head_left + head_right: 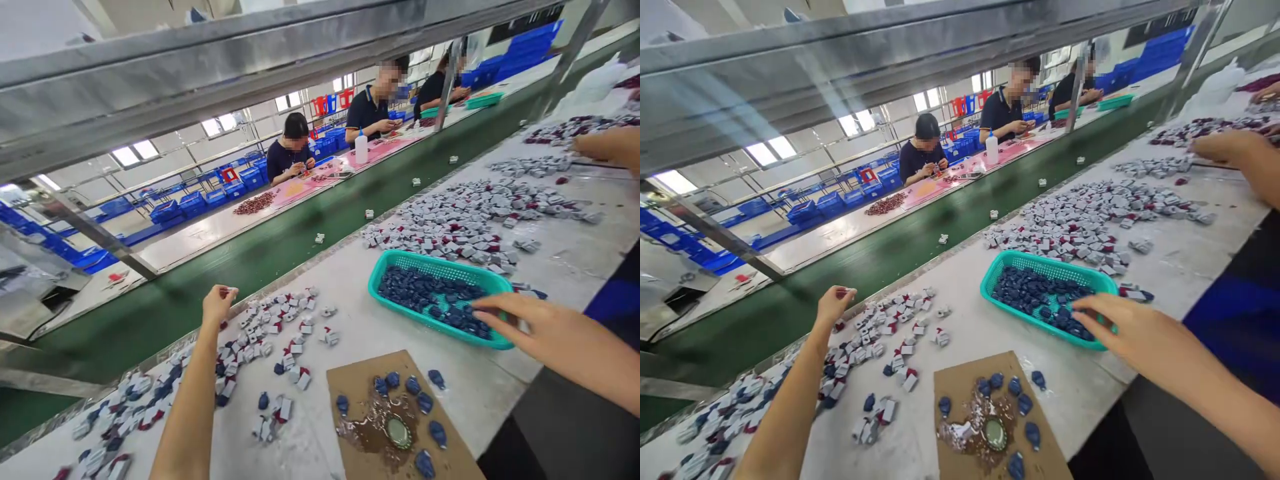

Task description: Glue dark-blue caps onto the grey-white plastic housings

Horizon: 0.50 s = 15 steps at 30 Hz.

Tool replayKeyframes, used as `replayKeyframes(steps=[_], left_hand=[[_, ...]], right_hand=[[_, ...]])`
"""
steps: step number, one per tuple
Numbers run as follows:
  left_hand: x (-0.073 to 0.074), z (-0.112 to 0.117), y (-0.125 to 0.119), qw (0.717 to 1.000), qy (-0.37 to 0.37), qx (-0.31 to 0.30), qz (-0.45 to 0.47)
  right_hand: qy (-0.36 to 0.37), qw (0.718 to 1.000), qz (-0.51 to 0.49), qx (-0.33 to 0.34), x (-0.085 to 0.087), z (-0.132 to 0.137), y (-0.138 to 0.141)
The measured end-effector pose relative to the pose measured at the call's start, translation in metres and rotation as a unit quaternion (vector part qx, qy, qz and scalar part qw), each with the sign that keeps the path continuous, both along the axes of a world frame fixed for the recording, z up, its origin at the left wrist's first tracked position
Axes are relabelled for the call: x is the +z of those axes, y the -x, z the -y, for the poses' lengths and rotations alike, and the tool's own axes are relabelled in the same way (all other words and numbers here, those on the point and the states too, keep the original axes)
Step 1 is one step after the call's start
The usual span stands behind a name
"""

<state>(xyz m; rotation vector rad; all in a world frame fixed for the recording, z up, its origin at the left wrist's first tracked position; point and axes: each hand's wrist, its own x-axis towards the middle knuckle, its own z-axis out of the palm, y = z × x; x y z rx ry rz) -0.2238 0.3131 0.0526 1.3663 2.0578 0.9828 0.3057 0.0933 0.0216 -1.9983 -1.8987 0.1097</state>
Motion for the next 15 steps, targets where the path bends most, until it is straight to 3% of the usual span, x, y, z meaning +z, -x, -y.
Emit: replayKeyframes(steps=[3, 6, 11, 15], left_hand=[[0.003, 0.035, -0.013, 0.991, -0.052, 0.044, 0.113], [0.004, 0.089, -0.025, 0.970, -0.074, 0.056, 0.226], [0.003, 0.192, -0.045, 0.932, -0.056, 0.085, 0.348], [-0.006, 0.245, -0.067, 0.891, -0.014, 0.134, 0.434]], right_hand=[[0.076, 0.995, -0.003, 0.056, 0.003, -0.051, 0.018], [0.128, 0.988, 0.019, 0.081, -0.003, -0.085, 0.034], [0.181, 0.980, 0.064, 0.049, -0.010, -0.097, 0.040], [0.196, 0.977, 0.082, 0.027, -0.009, -0.098, 0.042]])
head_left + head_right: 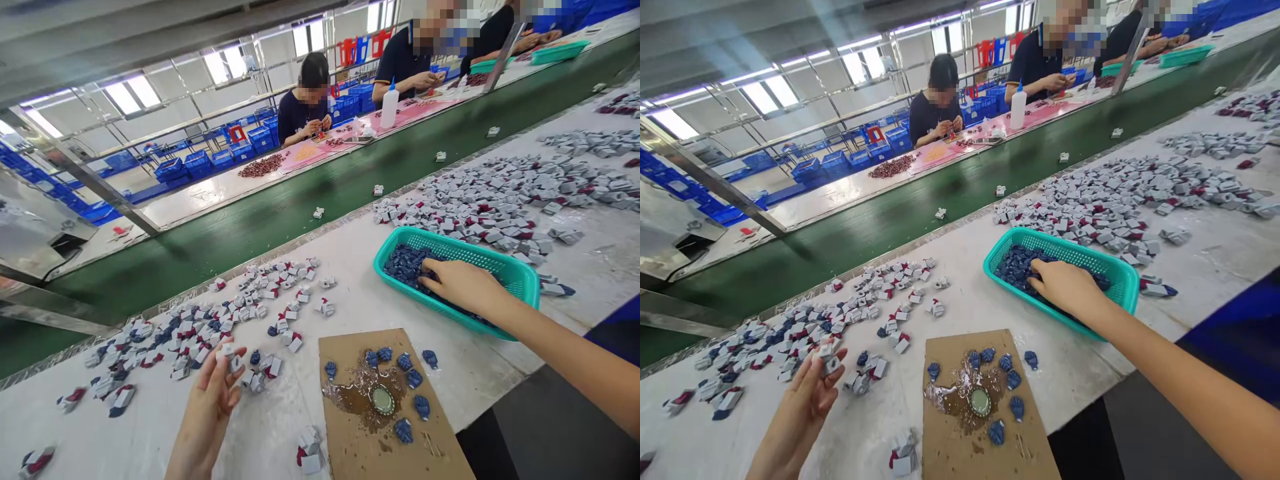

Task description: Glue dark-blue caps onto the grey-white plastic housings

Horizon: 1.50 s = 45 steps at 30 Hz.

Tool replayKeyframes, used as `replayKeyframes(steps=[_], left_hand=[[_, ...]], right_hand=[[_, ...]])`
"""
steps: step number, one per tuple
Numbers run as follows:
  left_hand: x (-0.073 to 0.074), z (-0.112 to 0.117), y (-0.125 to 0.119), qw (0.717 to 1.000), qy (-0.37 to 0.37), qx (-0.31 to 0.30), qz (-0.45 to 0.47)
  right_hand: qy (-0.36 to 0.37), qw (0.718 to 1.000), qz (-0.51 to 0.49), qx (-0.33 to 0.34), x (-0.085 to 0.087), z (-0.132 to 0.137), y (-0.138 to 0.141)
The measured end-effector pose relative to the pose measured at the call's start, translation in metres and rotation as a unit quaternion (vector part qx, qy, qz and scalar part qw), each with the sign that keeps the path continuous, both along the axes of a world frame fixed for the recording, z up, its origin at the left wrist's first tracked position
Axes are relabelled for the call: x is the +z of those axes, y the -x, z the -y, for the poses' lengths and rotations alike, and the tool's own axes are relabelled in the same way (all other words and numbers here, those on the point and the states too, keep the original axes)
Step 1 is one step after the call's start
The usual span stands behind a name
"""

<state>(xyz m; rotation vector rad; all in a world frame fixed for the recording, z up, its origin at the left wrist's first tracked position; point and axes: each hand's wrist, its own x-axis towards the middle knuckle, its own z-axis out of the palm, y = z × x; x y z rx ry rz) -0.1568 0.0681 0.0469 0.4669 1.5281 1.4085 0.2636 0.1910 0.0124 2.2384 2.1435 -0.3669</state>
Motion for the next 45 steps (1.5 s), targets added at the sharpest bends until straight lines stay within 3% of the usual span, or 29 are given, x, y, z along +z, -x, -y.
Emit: replayKeyframes(steps=[7, 15, 21, 23, 25, 28, 30, 34, 37, 40, 45], left_hand=[[-0.005, 0.037, -0.042, 1.000, 0.012, -0.004, -0.008], [-0.008, 0.035, -0.054, 0.999, -0.003, -0.033, 0.033], [-0.006, 0.039, -0.060, 0.998, 0.006, -0.043, 0.040], [-0.006, 0.043, -0.067, 0.997, 0.005, -0.048, 0.060], [-0.007, 0.046, -0.077, 0.993, 0.007, -0.061, 0.097], [-0.011, 0.051, -0.094, 0.984, 0.015, -0.095, 0.152], [-0.014, 0.053, -0.102, 0.977, 0.021, -0.119, 0.176], [-0.016, 0.053, -0.103, 0.967, 0.017, -0.163, 0.197], [-0.015, 0.051, -0.095, 0.962, 0.012, -0.199, 0.185], [-0.014, 0.051, -0.091, 0.963, 0.003, -0.195, 0.185], [-0.016, 0.055, -0.094, 0.962, -0.028, -0.172, 0.210]], right_hand=[[-0.020, 0.994, -0.106, -0.017, 0.017, 0.019, 0.004], [0.013, 0.953, -0.294, -0.069, 0.014, 0.032, -0.009], [-0.063, 0.941, -0.317, -0.097, 0.033, 0.053, 0.012], [-0.109, 0.945, -0.302, -0.067, 0.040, 0.073, 0.030], [-0.171, 0.941, -0.292, 0.031, 0.040, 0.097, 0.052], [-0.236, 0.899, -0.298, 0.216, 0.024, 0.127, 0.082], [-0.236, 0.882, -0.299, 0.277, 0.009, 0.139, 0.095], [-0.221, 0.881, -0.292, 0.300, -0.014, 0.148, 0.102], [-0.199, 0.885, -0.290, 0.304, -0.021, 0.152, 0.102], [-0.175, 0.892, -0.292, 0.297, -0.028, 0.153, 0.102], [-0.101, 0.889, -0.344, 0.283, -0.021, 0.145, 0.102]])
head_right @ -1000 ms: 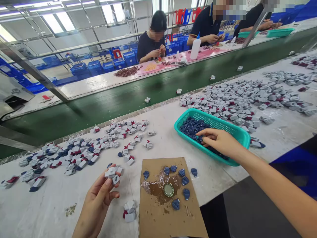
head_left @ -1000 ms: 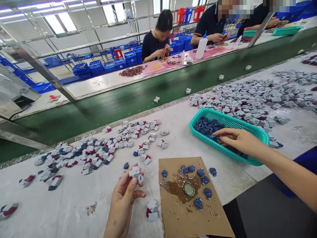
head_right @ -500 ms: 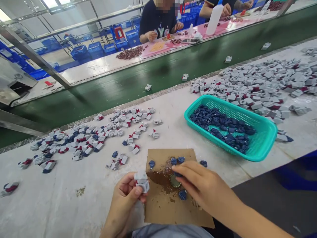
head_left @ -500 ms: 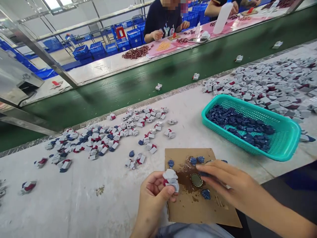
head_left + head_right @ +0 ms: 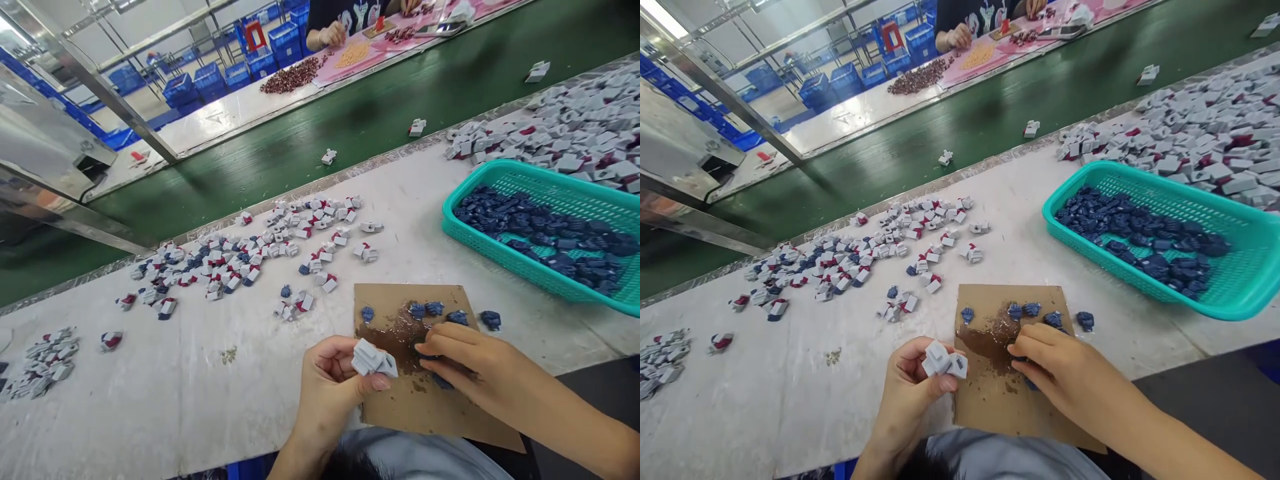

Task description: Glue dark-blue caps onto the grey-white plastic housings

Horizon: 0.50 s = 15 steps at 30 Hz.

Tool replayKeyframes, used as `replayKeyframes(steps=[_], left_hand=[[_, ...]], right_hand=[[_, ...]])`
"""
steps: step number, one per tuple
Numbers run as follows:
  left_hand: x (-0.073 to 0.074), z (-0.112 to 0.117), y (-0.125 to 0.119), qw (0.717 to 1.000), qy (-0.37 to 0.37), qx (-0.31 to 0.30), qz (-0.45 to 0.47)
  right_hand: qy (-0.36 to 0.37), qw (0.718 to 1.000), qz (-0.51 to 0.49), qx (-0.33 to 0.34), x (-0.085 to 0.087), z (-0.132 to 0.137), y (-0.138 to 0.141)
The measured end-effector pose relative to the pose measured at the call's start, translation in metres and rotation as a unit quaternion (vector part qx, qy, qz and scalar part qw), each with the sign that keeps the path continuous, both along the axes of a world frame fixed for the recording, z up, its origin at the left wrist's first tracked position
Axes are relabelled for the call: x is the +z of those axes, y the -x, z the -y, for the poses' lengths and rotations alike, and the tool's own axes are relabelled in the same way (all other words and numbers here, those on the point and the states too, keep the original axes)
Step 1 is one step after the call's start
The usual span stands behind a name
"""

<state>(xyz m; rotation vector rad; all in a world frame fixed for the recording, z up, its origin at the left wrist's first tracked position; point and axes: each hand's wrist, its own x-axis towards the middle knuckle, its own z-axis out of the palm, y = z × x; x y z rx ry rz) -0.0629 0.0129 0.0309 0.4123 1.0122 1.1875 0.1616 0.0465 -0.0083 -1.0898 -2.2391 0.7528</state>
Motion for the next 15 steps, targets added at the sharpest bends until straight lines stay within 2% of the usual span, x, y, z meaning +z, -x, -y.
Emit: replayKeyframes(steps=[5, 8, 11, 15], left_hand=[[0.008, -0.002, -0.004, 1.000, 0.001, -0.019, 0.010], [0.014, -0.003, -0.007, 0.999, -0.008, -0.035, 0.023], [0.019, -0.004, -0.009, 0.998, -0.008, -0.046, 0.044], [0.021, -0.004, -0.009, 0.997, 0.000, -0.045, 0.064]], right_hand=[[0.090, 0.982, -0.133, -0.095, 0.050, -0.003, 0.017], [0.110, 0.964, -0.212, -0.112, 0.074, 0.001, 0.031], [0.145, 0.955, -0.239, -0.102, 0.079, 0.004, 0.038], [0.165, 0.948, -0.261, -0.081, 0.075, 0.006, 0.038]])
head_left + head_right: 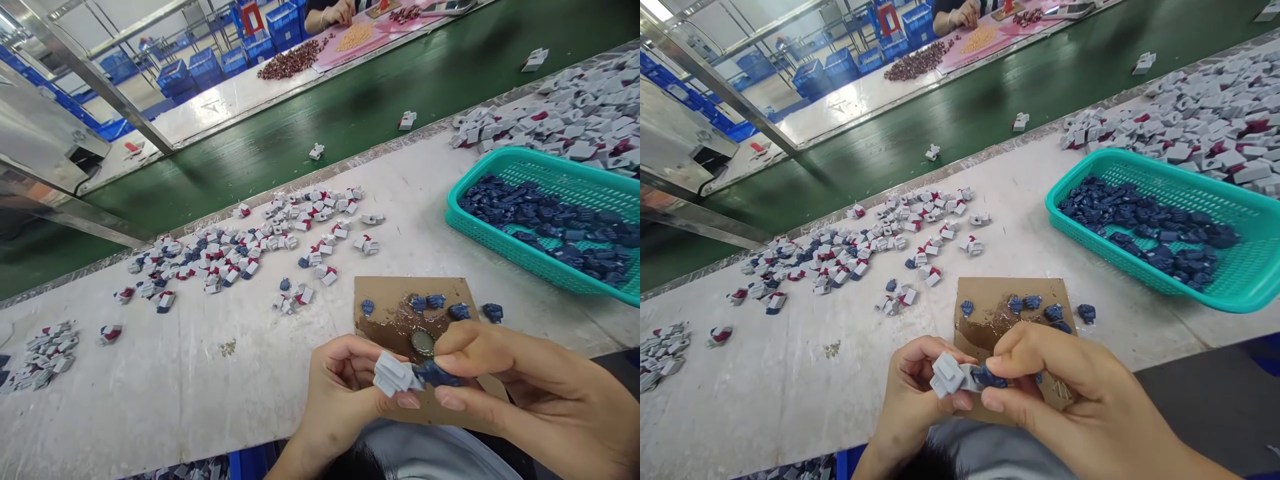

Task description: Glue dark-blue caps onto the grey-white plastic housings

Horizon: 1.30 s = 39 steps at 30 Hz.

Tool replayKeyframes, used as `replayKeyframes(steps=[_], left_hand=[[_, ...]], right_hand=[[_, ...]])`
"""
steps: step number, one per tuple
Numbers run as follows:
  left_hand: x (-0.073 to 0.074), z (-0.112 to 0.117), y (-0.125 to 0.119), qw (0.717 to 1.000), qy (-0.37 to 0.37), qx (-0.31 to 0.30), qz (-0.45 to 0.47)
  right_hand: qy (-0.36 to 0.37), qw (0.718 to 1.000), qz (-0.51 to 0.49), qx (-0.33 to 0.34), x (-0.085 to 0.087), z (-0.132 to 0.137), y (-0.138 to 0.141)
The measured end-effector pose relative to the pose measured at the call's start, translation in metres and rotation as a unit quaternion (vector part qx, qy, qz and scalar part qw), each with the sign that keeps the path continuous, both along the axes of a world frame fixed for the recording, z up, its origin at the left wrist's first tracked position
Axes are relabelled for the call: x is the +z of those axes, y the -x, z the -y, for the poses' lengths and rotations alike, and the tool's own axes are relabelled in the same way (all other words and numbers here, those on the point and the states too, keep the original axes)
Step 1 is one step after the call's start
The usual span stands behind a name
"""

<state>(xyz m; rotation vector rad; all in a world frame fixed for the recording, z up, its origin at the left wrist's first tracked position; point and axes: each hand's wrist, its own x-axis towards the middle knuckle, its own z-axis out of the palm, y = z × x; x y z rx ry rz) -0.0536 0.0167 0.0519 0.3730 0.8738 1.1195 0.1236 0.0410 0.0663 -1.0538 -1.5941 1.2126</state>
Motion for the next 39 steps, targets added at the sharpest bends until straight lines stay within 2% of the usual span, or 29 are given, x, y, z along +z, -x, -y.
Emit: replayKeyframes(steps=[6, 10, 15, 18, 20, 22, 25, 27, 28, 31, 33, 36, 38, 39], left_hand=[[0.001, 0.001, 0.002, 1.000, -0.007, -0.008, -0.003], [0.000, 0.001, 0.002, 0.999, -0.039, -0.012, -0.025], [-0.007, 0.004, 0.003, 0.988, -0.084, -0.022, -0.127], [-0.013, 0.006, 0.006, 0.949, -0.190, -0.070, -0.241], [-0.017, 0.007, 0.008, 0.918, -0.257, -0.098, -0.284], [-0.020, 0.008, 0.007, 0.902, -0.277, -0.094, -0.317], [-0.022, 0.008, 0.001, 0.889, -0.273, -0.059, -0.364], [-0.023, 0.007, -0.004, 0.883, -0.287, -0.053, -0.368], [-0.024, 0.007, -0.006, 0.881, -0.296, -0.050, -0.365], [-0.024, 0.007, -0.010, 0.864, -0.327, -0.015, -0.383], [-0.026, 0.007, -0.012, 0.835, -0.362, 0.033, -0.413], [-0.033, 0.010, -0.014, 0.791, -0.409, 0.078, -0.449], [-0.038, 0.015, -0.015, 0.781, -0.418, 0.071, -0.458], [-0.041, 0.017, -0.016, 0.785, -0.408, 0.061, -0.462]], right_hand=[[0.002, 0.999, 0.020, 0.044, 0.005, -0.004, -0.002], [0.000, 0.995, 0.054, 0.080, 0.008, -0.008, -0.003], [0.024, 0.991, 0.077, 0.109, -0.002, -0.008, -0.005], [0.048, 0.989, 0.082, 0.114, -0.012, -0.006, -0.006], [0.070, 0.985, 0.083, 0.133, -0.016, -0.006, -0.005], [0.086, 0.983, 0.069, 0.145, -0.017, -0.009, -0.002], [0.125, 0.991, -0.001, 0.042, -0.010, -0.019, 0.014], [0.180, 0.982, -0.047, -0.028, -0.003, -0.025, 0.031], [0.216, 0.974, -0.065, -0.032, 0.001, -0.028, 0.040], [0.327, 0.938, -0.111, 0.035, 0.010, -0.030, 0.065], [0.373, 0.914, -0.134, 0.081, 0.013, -0.027, 0.074], [0.362, 0.917, -0.138, 0.094, 0.014, -0.019, 0.076], [0.339, 0.928, -0.130, 0.086, 0.013, -0.015, 0.072], [0.328, 0.932, -0.125, 0.087, 0.012, -0.013, 0.070]])
